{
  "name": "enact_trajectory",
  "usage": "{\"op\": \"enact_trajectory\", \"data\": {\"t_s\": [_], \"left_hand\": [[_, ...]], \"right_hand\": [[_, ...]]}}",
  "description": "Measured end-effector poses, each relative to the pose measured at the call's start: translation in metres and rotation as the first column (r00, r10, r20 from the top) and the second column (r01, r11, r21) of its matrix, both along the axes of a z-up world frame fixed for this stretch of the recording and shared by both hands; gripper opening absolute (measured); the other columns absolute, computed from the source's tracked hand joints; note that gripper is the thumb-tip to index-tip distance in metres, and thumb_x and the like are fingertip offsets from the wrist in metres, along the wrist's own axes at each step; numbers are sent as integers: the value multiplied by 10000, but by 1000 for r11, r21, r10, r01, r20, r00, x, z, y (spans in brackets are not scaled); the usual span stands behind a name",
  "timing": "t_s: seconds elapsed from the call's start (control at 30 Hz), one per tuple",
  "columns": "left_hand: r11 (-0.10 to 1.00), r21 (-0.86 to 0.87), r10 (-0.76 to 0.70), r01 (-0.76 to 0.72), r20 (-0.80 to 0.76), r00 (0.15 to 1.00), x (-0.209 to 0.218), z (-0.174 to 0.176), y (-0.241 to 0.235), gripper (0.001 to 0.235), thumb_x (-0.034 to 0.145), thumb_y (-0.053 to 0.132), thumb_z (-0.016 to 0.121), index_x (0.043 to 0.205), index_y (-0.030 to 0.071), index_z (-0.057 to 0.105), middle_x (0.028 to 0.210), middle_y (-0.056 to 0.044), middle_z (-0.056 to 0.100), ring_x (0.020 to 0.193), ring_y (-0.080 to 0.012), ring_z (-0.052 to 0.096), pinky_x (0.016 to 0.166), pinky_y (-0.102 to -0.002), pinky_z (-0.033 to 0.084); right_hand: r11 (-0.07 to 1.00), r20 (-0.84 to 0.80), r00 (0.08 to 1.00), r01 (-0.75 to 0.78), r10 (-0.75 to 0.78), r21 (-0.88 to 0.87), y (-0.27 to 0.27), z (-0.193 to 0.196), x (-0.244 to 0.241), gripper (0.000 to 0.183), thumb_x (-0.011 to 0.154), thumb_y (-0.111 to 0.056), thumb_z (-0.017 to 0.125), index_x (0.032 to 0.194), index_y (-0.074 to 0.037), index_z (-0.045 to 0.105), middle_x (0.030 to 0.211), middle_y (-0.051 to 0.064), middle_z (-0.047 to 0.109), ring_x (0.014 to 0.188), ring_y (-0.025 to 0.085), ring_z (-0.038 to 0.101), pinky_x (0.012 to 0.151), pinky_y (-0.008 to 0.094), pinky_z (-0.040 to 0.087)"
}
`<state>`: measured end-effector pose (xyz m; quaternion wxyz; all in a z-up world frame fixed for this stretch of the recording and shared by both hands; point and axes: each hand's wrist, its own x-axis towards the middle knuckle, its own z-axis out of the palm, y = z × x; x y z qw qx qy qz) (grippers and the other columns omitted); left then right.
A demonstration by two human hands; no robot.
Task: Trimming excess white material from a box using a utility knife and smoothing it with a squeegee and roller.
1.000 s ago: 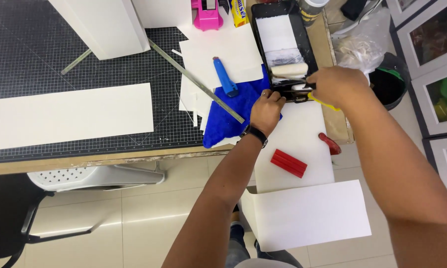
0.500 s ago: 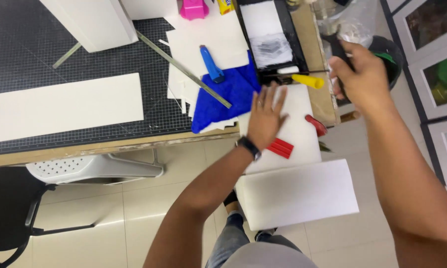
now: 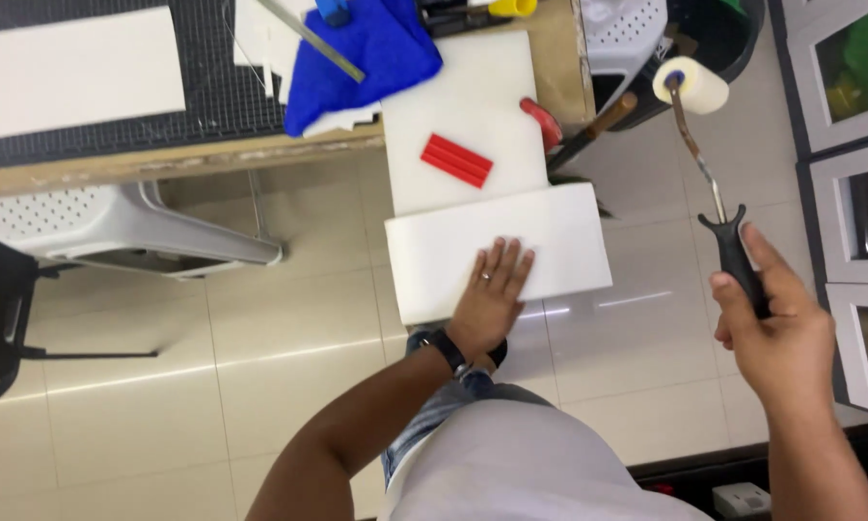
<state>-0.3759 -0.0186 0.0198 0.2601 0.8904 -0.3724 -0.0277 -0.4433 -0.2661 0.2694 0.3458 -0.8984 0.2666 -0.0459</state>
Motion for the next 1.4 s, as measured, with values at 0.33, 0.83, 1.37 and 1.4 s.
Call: {"op": "enact_trajectory", "data": {"t_s": [0.33, 0.83, 1.37, 1.4], "left_hand": [[338, -623, 736, -705, -292, 611, -32, -12, 109, 581, 1106, 215, 527, 1610, 73, 274, 1686, -135, 294, 1565, -288, 296, 1338, -410, 178], [596, -249, 565, -764, -545, 619, -40, -58, 118, 743, 899, 325, 833, 1495, 49, 487, 1430, -127, 612, 1364, -302, 532, 1198, -504, 401], [576, -235, 508, -783, -648, 568, -30, -21, 115, 806, 872, 285, 846, 1505, -3, 440, 1496, -195, 541, 1419, -316, 472, 1289, -491, 308], [569, -240, 495, -786, -664, 561, -32, -27, 114, 794, 877, 267, 837, 1506, -10, 439, 1500, -210, 531, 1428, -322, 457, 1297, -496, 291]], "right_hand": [[854, -256, 943, -305, 211, -421, -25, -62, -94, 546, 1025, -397, 593, 1567, -328, 584, 1007, 13, 706, 686, 236, 652, 553, 417, 539], [762, -503, 824, -495, 260, -418, 31, -95, -74, 559, 1068, -351, 468, 1619, -264, 432, 1007, 175, 717, 816, 423, 776, 640, 508, 619], [776, -550, 807, -482, 214, -406, 117, -72, -91, 557, 1019, -310, 516, 1569, -220, 496, 934, 205, 741, 805, 440, 774, 658, 540, 622], [772, -605, 768, -510, 211, -379, 131, -64, -106, 576, 1006, -326, 501, 1577, -264, 466, 944, 183, 742, 795, 421, 782, 669, 529, 629]]}}
